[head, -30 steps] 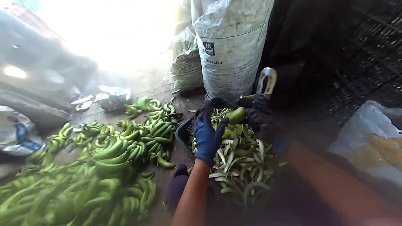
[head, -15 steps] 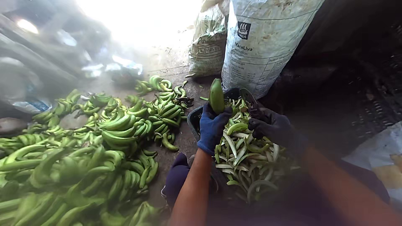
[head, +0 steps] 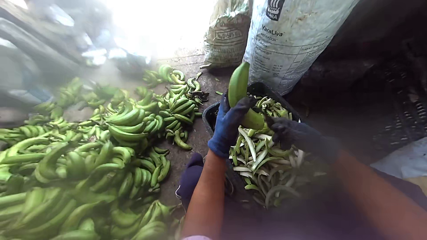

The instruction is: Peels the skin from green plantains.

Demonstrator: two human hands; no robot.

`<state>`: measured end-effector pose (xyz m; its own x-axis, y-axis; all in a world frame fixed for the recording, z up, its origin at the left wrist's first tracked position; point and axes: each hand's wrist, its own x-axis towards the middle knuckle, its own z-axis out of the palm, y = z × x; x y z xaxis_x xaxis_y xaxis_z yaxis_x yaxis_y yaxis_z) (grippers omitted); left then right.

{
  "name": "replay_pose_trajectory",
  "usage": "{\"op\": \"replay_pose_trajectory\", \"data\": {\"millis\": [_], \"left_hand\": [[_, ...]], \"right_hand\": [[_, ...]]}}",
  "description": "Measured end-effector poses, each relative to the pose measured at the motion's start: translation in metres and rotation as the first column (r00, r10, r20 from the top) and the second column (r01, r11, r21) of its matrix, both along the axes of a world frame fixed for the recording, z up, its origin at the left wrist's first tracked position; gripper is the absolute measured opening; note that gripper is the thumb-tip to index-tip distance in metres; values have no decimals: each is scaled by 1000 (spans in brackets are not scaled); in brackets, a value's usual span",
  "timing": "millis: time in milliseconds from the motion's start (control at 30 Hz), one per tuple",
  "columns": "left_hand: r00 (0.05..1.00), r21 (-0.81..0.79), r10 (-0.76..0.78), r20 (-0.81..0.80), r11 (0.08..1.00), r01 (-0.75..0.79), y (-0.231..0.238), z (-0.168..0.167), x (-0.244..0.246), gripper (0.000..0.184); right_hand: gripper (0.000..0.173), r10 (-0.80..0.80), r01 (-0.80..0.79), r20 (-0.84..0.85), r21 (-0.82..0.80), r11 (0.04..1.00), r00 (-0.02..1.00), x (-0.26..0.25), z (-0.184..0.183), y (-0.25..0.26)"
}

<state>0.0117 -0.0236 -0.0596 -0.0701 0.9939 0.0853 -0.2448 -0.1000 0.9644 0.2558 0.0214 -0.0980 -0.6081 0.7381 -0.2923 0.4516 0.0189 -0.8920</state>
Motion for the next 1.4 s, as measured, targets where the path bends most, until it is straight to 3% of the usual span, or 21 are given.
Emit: {"op": "replay_pose_trajectory", "data": {"millis": [100, 167, 233, 333, 400, 467, 533, 600, 667, 733, 767, 867, 967, 1067, 1133, 1200, 1300, 1400], "left_hand": [[993, -4, 105, 62, 995, -105, 17, -4, 1, 57], [979, -4, 181, -88, 983, -182, 16, -4, 6, 50], [937, 67, 187, -295, 982, -175, 2, -6, 12, 46], [907, 116, 164, -388, 985, -129, -10, -8, 25, 45], [889, 93, 142, -436, 989, -113, -16, -3, 35, 45], [917, 35, 103, -386, 995, -97, -19, -1, 39, 46], [962, -16, 102, -254, 994, -109, -18, -1, 35, 47], [987, 10, 120, -111, 993, -119, -11, -3, 26, 48], [992, 47, 123, 16, 991, -124, -3, -6, 22, 48], [988, 58, 155, -12, 986, -154, -4, -5, 26, 46], [981, 73, 172, -87, 983, -166, -7, -4, 31, 45], [977, 125, 96, -191, 989, -73, -22, -4, 40, 47], [996, 42, -61, 65, 997, 59, -20, -1, 36, 47], [884, -45, -229, 408, 962, 270, -10, -5, 23, 43], [818, -121, -262, 513, 921, 371, -6, -6, 23, 51], [802, -196, -303, 514, 869, 454, -8, -10, 28, 51], [836, -212, -346, 425, 860, 464, -11, -4, 40, 33], [880, -216, -327, 345, 885, 413, -16, -6, 41, 38]], "right_hand": [[63, -1, 23, -47, 468, 883, 999, 2, 10, -4], [63, 74, -63, 13, 699, 712, 997, 1, 11, -5], [59, 88, -139, 108, 786, 602, 990, -5, 14, -4], [54, -5, -122, 158, 781, 612, 987, -9, 25, -1], [52, -150, -12, 157, 728, 685, 976, -5, 34, 11], [49, -311, 119, 159, 691, 713, 937, 9, 30, 31], [57, -394, 180, 186, 664, 726, 900, 28, 29, 43], [62, -358, 213, 109, 632, 745, 927, 35, 37, 33], [57, -158, 155, -44, 565, 811, 986, 29, 36, 13], [59, 36, -5, -43, 577, 817, 998, 13, 27, -1], [59, 58, -49, 4, 603, 797, 998, 5, 22, -1], [54, -91, 34, 50, 672, 740, 995, 10, 19, 29], [53, -303, 221, -9, 705, 674, 953, 31, 35, 51], [48, -321, 410, -264, 442, 798, 909, 32, 35, 40], [41, -261, 369, -379, 245, 897, 888, 23, 23, 30], [44, -234, 316, -423, 134, 939, 876, 14, 12, 22], [44, -200, 273, -528, 63, 960, 825, 9, 9, 19], [37, -243, 326, -595, 33, 945, 766, 6, 18, 18]]}}
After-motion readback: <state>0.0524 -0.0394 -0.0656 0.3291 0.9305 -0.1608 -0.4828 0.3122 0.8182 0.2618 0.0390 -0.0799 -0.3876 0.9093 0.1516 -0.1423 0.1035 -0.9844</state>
